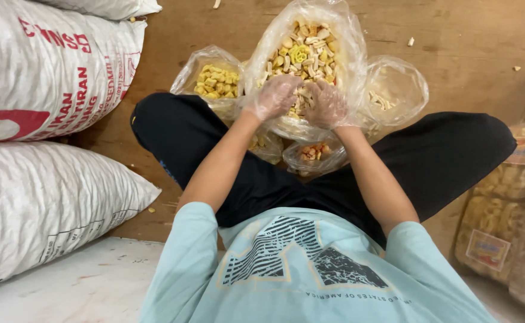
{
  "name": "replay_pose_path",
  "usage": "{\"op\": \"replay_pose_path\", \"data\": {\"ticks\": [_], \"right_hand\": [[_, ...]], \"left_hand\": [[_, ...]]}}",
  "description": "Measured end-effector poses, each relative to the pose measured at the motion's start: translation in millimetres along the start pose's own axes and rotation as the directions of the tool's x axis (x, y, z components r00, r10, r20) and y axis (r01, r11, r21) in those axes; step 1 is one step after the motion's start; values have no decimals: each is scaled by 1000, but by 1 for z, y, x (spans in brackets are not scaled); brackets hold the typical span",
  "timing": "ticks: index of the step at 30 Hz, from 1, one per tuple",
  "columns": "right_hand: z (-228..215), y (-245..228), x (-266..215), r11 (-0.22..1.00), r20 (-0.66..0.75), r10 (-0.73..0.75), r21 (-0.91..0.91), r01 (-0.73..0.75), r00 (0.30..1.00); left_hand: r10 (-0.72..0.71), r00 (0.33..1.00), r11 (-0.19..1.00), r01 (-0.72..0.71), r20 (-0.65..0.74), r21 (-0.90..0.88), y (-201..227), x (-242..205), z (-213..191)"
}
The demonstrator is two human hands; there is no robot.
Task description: Sorting small snack items from a large bag into smaller plastic bags while sitting on the floor
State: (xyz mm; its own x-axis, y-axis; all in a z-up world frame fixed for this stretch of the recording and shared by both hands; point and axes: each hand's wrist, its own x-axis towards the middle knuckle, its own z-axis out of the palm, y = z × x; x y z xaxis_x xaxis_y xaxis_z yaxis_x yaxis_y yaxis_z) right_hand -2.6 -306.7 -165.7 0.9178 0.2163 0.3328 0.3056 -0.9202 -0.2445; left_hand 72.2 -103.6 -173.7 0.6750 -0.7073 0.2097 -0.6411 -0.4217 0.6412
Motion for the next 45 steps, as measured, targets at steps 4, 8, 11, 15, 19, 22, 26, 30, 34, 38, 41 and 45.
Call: {"op": "replay_pose_path", "data": {"ticks": [4,8,11,15,19,22,26,30,34,38,41,45], "right_hand": [[5,3,2,1000,-5,-3,-11,3,1000],[96,48,-10,998,148,62,-25,-59,987],[68,27,-5,994,171,104,23,-109,980],[83,37,-3,970,285,182,104,-219,941],[93,49,-7,958,265,143,206,-200,954],[59,36,-5,931,247,121,307,-196,961],[18,16,3,901,234,247,302,-311,940],[-38,-11,19,734,270,443,439,-519,855],[-77,-29,42,116,574,546,669,-734,610],[-56,-18,42,-412,657,505,753,-513,560],[-51,-17,44,-421,638,505,770,-480,581],[-54,-14,40,-390,585,456,809,-441,670]], "left_hand": [[0,998,979,-13,66,204,-9,15,35],[-45,998,928,23,51,372,-47,33,89],[-16,999,930,3,33,367,-52,34,104],[-249,949,960,215,195,181,-45,20,97],[-301,934,949,272,193,160,-52,39,83],[-292,935,955,274,204,109,-46,40,65],[-266,963,961,260,46,98,-19,45,36],[-295,932,940,243,-213,-238,9,48,14],[-378,925,762,291,-33,-578,56,44,-35],[-509,858,522,369,66,-769,74,42,-45],[-474,880,529,317,36,-787,59,46,-32],[-276,941,818,124,-194,-562,15,52,4]]}}
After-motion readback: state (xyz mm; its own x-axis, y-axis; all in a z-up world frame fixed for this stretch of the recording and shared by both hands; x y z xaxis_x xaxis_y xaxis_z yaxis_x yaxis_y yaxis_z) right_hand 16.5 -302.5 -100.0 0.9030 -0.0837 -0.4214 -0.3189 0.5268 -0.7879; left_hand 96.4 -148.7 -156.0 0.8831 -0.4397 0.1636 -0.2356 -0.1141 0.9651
